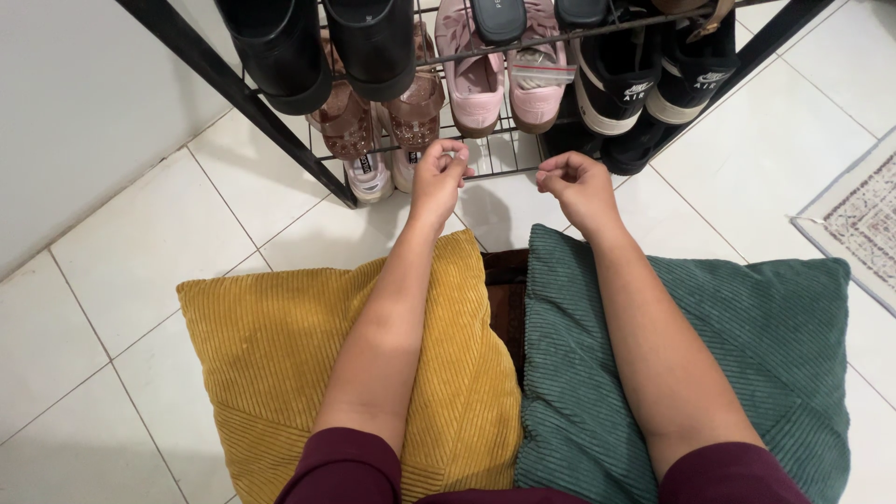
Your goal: Organizing and inspecting various shoes on a multi-tier shoe rack
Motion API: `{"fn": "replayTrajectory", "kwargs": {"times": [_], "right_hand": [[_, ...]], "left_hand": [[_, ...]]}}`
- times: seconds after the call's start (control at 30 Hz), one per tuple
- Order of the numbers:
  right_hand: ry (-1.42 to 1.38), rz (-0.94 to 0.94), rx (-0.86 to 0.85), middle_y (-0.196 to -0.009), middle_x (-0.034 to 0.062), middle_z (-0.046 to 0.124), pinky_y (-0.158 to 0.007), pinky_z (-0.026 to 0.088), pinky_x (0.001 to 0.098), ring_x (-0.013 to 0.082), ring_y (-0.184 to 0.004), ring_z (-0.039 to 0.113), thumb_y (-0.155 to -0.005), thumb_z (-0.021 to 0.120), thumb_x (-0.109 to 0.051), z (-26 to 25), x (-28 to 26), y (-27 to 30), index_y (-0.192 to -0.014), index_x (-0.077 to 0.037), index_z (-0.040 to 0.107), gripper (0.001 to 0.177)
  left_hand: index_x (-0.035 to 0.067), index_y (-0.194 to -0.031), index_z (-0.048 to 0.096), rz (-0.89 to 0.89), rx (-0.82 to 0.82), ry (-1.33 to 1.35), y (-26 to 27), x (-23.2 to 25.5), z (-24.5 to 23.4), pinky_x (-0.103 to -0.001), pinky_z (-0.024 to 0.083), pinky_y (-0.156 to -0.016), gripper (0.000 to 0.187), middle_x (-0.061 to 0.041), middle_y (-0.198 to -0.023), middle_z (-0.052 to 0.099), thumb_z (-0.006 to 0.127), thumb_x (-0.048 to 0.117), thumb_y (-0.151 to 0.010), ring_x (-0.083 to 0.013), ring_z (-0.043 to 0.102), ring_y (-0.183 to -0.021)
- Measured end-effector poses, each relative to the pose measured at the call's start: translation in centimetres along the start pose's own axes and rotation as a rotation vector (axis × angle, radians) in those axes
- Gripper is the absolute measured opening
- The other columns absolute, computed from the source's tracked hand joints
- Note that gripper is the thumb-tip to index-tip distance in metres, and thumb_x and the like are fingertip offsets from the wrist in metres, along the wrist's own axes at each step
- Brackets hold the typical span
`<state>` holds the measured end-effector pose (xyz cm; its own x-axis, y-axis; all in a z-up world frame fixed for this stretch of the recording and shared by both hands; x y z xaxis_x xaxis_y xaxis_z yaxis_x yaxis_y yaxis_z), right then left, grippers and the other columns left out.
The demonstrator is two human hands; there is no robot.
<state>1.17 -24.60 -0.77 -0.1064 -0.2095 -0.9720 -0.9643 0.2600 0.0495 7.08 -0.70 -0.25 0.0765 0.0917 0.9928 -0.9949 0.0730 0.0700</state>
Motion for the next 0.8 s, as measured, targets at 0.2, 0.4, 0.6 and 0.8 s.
{"fn": "replayTrajectory", "kwargs": {"times": [0.2,0.4,0.6,0.8], "right_hand": [[0.055,-0.022,0.032,-0.082,0.0039,0.073,-0.069,0.05,0.0228,0.0099,-0.077,0.066,-0.083,0.078,-0.008,-0.6,0.0,0.0,-0.099,-0.012,0.078,0.017],[0.022,-0.105,0.081,-0.103,0.0119,0.075,-0.084,0.054,0.0302,0.019,-0.094,0.071,-0.084,0.078,-0.002,-1.3,-0.3,-0.6,-0.101,-0.007,0.077,0.018],[0.081,-0.372,0.418,-0.107,0.0098,0.065,-0.07,0.057,0.0303,0.0233,-0.091,0.07,-0.088,0.081,-0.006,-6.2,-3.8,0.0,-0.111,-0.009,0.071,0.026],[0.263,-0.597,0.676,-0.125,0.0146,0.047,-0.078,0.05,0.0321,0.0253,-0.104,0.054,-0.087,0.078,0.002,-11.9,-9.4,1.6,-0.129,-0.006,0.046,0.053]], "left_hand": [[0.012,-0.107,0.067,0.008,0.032,-0.036,-0.2,-0.2,-0.5,-0.021,0.055,-0.067,0.015,-0.008,-0.085,0.07,0.06,0.005,-0.095,-0.0116,0.069,-0.078],[0.01,-0.108,0.066,0.013,0.028,-0.014,-0.6,-0.7,-0.4,-0.023,0.057,-0.068,0.013,-0.006,-0.085,0.067,0.064,0.009,-0.095,-0.0123,0.069,-0.081],[0.014,-0.107,0.067,-0.004,0.023,-0.001,-0.2,-0.1,-0.5,-0.023,0.056,-0.068,0.011,-0.005,-0.081,0.069,0.06,0.019,-0.1,-0.0119,0.071,-0.08],[0.017,-0.102,0.064,-0.148,0.012,-0.012,0.1,0.5,-0.3,-0.029,0.05,-0.072,0.009,-0.001,-0.087,0.071,0.055,0.018,-0.102,-0.0136,0.069,-0.084]]}}
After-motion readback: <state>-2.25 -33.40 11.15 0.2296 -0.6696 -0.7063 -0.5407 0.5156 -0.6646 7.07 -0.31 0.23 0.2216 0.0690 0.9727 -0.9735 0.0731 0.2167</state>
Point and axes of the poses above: each hand's wrist, its own y-axis away from the middle knuckle, its own z-axis out of the palm, x = y × z, the point moved 7 cm from there along -y, towards the middle knuckle
